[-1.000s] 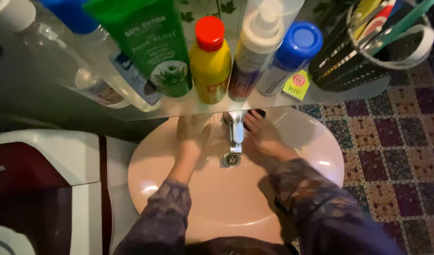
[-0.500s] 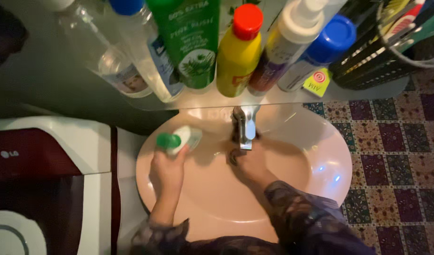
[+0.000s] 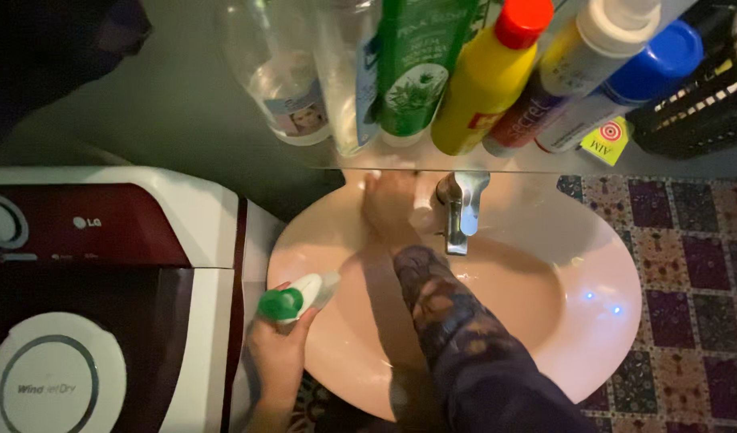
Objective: The person cleans a pink bathroom sink using a dark cloth and liquid soap. They scrub the basin, faucet, and surrounding areas, rinse the cloth under running water, and wipe the washing machine lid before placing the cloth on it.
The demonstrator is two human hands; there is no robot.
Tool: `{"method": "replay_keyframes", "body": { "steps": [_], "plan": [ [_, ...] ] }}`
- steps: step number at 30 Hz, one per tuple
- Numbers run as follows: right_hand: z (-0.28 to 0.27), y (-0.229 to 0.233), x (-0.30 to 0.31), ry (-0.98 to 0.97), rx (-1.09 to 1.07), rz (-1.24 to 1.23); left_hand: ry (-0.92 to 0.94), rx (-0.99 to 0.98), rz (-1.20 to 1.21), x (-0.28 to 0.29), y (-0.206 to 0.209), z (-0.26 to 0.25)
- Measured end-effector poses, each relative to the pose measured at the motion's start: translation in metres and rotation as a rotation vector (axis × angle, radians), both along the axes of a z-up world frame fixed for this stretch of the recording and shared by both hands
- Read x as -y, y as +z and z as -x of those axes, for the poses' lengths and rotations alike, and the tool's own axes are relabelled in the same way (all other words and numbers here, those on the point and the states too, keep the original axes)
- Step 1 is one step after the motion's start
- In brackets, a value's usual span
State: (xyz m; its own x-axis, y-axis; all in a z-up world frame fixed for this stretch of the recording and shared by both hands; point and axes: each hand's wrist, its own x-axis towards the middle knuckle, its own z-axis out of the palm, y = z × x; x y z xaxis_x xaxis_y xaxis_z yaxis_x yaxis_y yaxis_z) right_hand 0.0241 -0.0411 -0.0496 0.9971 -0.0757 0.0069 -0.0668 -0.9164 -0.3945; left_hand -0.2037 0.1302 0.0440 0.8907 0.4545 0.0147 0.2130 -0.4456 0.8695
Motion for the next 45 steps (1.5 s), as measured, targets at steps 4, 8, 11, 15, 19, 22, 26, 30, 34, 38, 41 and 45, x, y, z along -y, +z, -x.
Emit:
{"method": "replay_keyframes", "body": {
  "steps": [4,8,11,15,19,22,26,30,34,38,41,45],
  "plan": [
    [0.020,0.010,0.010,0.581,0.355,-0.129,0.026,-0.055,-0.044,-0.012,0.010,0.014],
    [0.053,-0.016,0.043,0.466,0.331,0.035,0.024,0.003,0.007,-0.014,0.001,0.017],
    [0.052,-0.048,0.035,0.090,0.241,0.122,-0.006,0.041,0.050,-0.014,-0.007,0.021],
    [0.043,-0.050,-0.016,0.439,-0.304,-0.027,-0.039,0.000,0.123,-0.004,-0.010,0.022],
    [0.153,-0.037,-0.025,1.028,-0.025,-0.481,-0.061,-0.012,0.078,0.005,-0.013,0.017],
    [0.222,-0.054,0.029,1.125,-0.093,-0.506,-0.110,0.125,0.151,0.009,-0.012,0.012],
    [0.214,-0.079,0.201,0.754,-0.376,-0.218,-0.141,0.116,0.101,0.016,-0.015,0.006],
    [0.211,-0.062,0.251,0.312,-0.297,0.349,-0.164,0.134,0.087,0.022,-0.017,0.011],
    [0.225,-0.077,0.092,0.542,-0.821,-0.107,-0.170,0.197,0.248,0.028,-0.020,0.021],
    [0.199,-0.096,0.016,0.701,-0.326,-0.645,-0.117,0.052,0.080,0.028,-0.022,0.031],
    [0.157,-0.115,0.065,0.639,-0.095,-0.145,-0.120,0.041,0.102,0.031,-0.022,0.037],
    [0.148,-0.066,0.175,0.260,-0.758,0.404,-0.109,0.050,0.127,0.030,-0.025,0.042]
  ]
}}
